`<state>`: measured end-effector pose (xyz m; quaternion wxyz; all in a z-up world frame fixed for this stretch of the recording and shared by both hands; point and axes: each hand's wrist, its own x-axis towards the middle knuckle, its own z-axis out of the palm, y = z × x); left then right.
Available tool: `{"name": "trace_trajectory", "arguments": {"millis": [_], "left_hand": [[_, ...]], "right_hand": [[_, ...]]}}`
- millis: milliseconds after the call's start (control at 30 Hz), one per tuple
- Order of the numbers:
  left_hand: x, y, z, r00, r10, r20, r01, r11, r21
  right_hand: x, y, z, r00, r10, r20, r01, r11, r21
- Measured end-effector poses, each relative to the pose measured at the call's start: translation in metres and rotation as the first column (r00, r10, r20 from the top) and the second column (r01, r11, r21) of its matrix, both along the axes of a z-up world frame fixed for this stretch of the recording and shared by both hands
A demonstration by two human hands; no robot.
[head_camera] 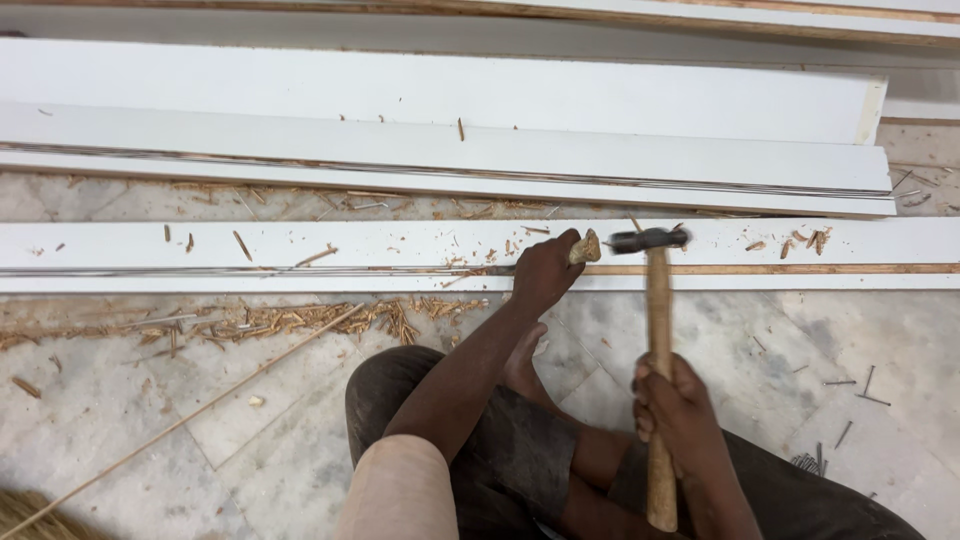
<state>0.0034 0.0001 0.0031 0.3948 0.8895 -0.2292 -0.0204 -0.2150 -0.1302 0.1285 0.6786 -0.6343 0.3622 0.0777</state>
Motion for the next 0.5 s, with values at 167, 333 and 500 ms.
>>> {"name": "trace_trajectory", "arguments": {"millis": [167,333,500], "left_hand": [[0.001,0.001,0.003,1.0,-0.021,-0.021,0.021,1.0,-0.011],[0.002,0.0,-0.008,0.999,-0.035,0.004,0.035,0.999,0.028],[0.002,0.012,-0.016,0.994,-0.052,0.093,0.048,0.998,0.05]], "right_hand": [[0.005,-0.007,0.016,0.928,-0.244,0.28,0.259,0.966,-0.015],[0.005,0.014,-0.014,0.988,0.133,-0.081,-0.133,0.991,-0.001],[0.002,0.004,-0.018,0.999,-0.019,-0.043,0.024,0.992,0.124]]}}
